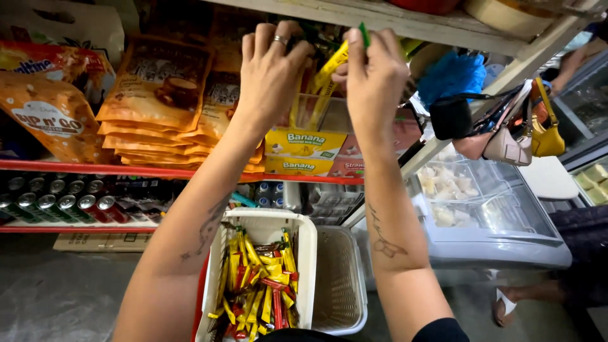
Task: Restocking individual snack packets from a basket onto a grocery store shelf.
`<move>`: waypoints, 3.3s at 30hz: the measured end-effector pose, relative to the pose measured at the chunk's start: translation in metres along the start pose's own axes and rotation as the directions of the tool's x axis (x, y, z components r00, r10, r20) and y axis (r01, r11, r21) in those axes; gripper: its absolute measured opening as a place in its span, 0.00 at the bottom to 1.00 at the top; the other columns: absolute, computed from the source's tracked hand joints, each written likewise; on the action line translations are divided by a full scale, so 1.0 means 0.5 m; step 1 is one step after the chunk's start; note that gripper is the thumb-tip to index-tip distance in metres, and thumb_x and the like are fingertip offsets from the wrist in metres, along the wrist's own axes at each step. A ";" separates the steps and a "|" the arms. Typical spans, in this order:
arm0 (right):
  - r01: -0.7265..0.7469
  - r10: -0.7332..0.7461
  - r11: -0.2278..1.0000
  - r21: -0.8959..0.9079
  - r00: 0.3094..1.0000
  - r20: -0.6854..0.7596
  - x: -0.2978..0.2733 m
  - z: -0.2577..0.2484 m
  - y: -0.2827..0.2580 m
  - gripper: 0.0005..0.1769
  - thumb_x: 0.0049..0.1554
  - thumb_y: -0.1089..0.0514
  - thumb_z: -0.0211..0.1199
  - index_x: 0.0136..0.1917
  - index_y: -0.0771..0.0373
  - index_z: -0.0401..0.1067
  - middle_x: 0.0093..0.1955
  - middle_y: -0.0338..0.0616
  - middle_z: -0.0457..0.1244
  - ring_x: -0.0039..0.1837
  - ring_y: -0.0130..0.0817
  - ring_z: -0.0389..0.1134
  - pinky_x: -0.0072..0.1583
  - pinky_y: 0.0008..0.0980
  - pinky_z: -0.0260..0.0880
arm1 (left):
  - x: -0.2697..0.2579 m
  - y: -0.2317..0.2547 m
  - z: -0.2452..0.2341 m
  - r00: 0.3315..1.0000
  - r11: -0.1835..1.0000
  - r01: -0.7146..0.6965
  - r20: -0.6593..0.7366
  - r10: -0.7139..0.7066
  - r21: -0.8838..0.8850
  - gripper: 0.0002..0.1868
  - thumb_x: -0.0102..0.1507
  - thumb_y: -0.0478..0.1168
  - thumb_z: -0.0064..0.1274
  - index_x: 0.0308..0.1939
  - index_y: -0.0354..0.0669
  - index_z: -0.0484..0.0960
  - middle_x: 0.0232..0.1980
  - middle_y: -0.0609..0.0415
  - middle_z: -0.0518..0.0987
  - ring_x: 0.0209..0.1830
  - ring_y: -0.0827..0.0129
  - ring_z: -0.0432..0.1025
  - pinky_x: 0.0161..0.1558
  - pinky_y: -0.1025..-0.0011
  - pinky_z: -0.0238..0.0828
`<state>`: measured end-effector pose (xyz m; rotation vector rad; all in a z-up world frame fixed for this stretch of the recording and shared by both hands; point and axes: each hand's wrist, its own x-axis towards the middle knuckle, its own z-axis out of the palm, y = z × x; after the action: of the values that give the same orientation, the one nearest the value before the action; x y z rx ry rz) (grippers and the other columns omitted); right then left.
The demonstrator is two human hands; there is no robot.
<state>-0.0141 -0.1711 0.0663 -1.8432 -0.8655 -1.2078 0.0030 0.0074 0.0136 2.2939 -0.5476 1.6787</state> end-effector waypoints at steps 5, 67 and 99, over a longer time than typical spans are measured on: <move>-0.200 0.178 0.960 0.198 0.976 0.124 -0.009 0.039 0.027 0.15 0.71 0.56 0.58 0.51 0.73 0.72 0.49 0.45 0.63 0.38 0.31 0.76 0.40 0.26 0.76 | -0.005 -0.013 -0.004 0.999 0.999 0.041 0.009 -0.041 0.036 0.07 0.68 0.42 0.58 0.49 0.52 0.79 0.59 0.54 0.72 0.61 0.55 0.64 0.58 0.57 0.59; -0.455 0.203 0.886 -0.093 0.199 0.959 -1.034 0.048 -0.093 0.34 0.56 0.60 0.63 0.75 0.61 0.60 0.72 0.53 0.55 0.73 0.57 0.56 0.72 0.51 0.58 | -1.031 0.277 -0.205 0.329 0.684 0.595 0.648 -0.687 0.423 0.15 0.64 0.49 0.58 0.49 0.45 0.82 0.59 0.47 0.74 0.61 0.48 0.63 0.61 0.48 0.54; -0.209 0.270 0.952 -0.224 0.226 0.936 -1.153 0.140 0.018 0.20 0.65 0.46 0.61 0.66 0.56 0.69 0.68 0.52 0.64 0.68 0.54 0.65 0.67 0.49 0.64 | -1.111 0.227 -0.078 -0.026 0.624 0.659 0.841 -0.540 0.420 0.15 0.68 0.46 0.50 0.56 0.44 0.76 0.46 0.42 0.84 0.45 0.45 0.80 0.45 0.48 0.77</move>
<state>-0.1636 -0.1906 -0.4944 -2.6221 -1.0669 0.3293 -0.2284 0.0065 -0.5053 2.5670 0.2904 -0.3031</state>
